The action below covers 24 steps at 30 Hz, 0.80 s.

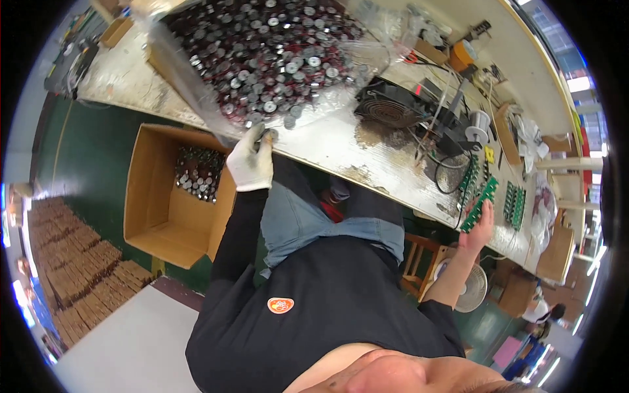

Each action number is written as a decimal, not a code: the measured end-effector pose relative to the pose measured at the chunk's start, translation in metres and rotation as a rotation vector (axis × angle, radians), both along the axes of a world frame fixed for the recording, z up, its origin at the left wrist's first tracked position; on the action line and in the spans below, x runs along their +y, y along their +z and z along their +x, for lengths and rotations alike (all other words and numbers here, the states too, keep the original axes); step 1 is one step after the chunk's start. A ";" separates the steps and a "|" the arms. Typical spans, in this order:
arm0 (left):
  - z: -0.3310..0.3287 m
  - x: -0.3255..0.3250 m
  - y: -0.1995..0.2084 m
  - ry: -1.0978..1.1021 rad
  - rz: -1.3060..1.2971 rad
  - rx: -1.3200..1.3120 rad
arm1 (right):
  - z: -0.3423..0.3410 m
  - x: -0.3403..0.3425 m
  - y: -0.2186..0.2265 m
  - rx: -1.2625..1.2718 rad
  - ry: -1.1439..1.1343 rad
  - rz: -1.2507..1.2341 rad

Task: The person solders wires from small motors onto a circuit board using a soldering iron and then places the finished board into a cardboard box.

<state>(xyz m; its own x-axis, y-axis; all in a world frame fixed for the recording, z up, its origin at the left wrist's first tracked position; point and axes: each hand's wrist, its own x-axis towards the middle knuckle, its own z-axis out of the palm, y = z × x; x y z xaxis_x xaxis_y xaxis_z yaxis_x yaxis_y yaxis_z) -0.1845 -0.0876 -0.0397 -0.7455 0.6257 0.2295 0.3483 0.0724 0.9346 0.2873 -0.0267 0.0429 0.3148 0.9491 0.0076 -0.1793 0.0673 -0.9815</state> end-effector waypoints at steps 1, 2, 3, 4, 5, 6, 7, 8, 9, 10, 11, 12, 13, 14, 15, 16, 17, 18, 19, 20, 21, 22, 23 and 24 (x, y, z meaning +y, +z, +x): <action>0.000 0.001 0.001 -0.043 0.011 0.017 | -0.005 -0.003 -0.002 -0.018 -0.064 -0.024; 0.001 0.001 0.003 -0.082 0.022 0.036 | -0.005 -0.005 -0.014 -0.059 -0.131 -0.031; 0.004 0.001 0.005 -0.147 0.025 -0.033 | -0.006 -0.008 -0.026 -0.246 -0.171 -0.041; 0.009 0.002 0.010 -0.206 0.025 -0.121 | -0.008 -0.015 -0.032 -0.360 -0.047 -0.034; 0.014 0.002 0.021 -0.263 0.020 -0.207 | -0.015 -0.019 -0.036 -0.407 0.036 -0.079; 0.021 0.003 0.034 -0.324 -0.013 -0.431 | -0.017 -0.020 -0.038 -0.497 0.158 -0.109; 0.025 0.005 0.043 -0.364 -0.032 -0.490 | -0.027 -0.019 -0.036 -0.614 0.179 -0.094; 0.028 0.007 0.048 -0.392 -0.050 -0.556 | -0.028 -0.015 -0.038 -0.721 0.205 -0.100; 0.031 0.010 0.049 -0.409 -0.040 -0.636 | -0.029 -0.012 -0.039 -0.828 0.233 -0.107; 0.032 0.014 0.049 -0.449 -0.041 -0.747 | -0.035 -0.008 -0.037 -0.913 0.218 -0.079; 0.034 0.018 0.051 -0.487 -0.043 -0.859 | -0.040 -0.004 -0.034 -0.972 0.232 -0.069; 0.042 0.023 0.054 -0.496 -0.054 -0.911 | -0.043 -0.002 -0.031 -1.031 0.248 -0.059; 0.044 0.026 0.052 -0.492 -0.060 -0.911 | -0.044 0.001 -0.031 -1.108 0.258 -0.074; 0.046 0.030 0.049 -0.539 -0.085 -0.947 | -0.043 0.002 -0.030 -1.105 0.263 -0.079; 0.049 0.033 0.047 -0.585 -0.111 -0.982 | -0.042 0.003 -0.029 -1.161 0.301 -0.090; 0.056 0.039 0.050 -0.591 -0.144 -0.980 | -0.041 0.004 -0.028 -1.218 0.333 -0.106; 0.062 0.044 0.051 -0.593 -0.154 -0.982 | -0.040 0.005 -0.026 -1.248 0.345 -0.141; 0.068 0.050 0.051 -0.603 -0.161 -0.954 | -0.040 0.007 -0.023 -1.245 0.345 -0.152; 0.073 0.054 0.050 -0.611 -0.170 -0.924 | -0.042 0.010 -0.019 -1.234 0.365 -0.152; 0.074 0.058 0.045 -0.635 -0.171 -0.889 | -0.042 0.014 -0.019 -1.222 0.385 -0.152; 0.078 0.061 0.044 -0.634 -0.184 -0.888 | -0.042 0.018 -0.021 -1.192 0.438 -0.108; 0.085 0.064 0.044 -0.625 -0.174 -0.789 | -0.042 0.018 -0.021 -1.188 0.437 -0.122; 0.091 0.068 0.044 -0.615 -0.164 -0.690 | -0.043 0.017 -0.020 -1.109 0.443 -0.146; 0.099 0.066 0.047 -0.593 -0.199 -0.601 | -0.042 0.017 -0.021 -1.030 0.449 -0.170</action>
<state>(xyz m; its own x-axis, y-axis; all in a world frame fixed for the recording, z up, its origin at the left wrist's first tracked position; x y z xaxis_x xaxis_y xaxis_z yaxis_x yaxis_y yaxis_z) -0.0856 -0.0211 0.0072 -0.2432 0.9362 -0.2537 -0.1683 0.2169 0.9616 0.2452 -0.0093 0.0222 -0.1354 0.9881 -0.0734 0.7442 0.0525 -0.6659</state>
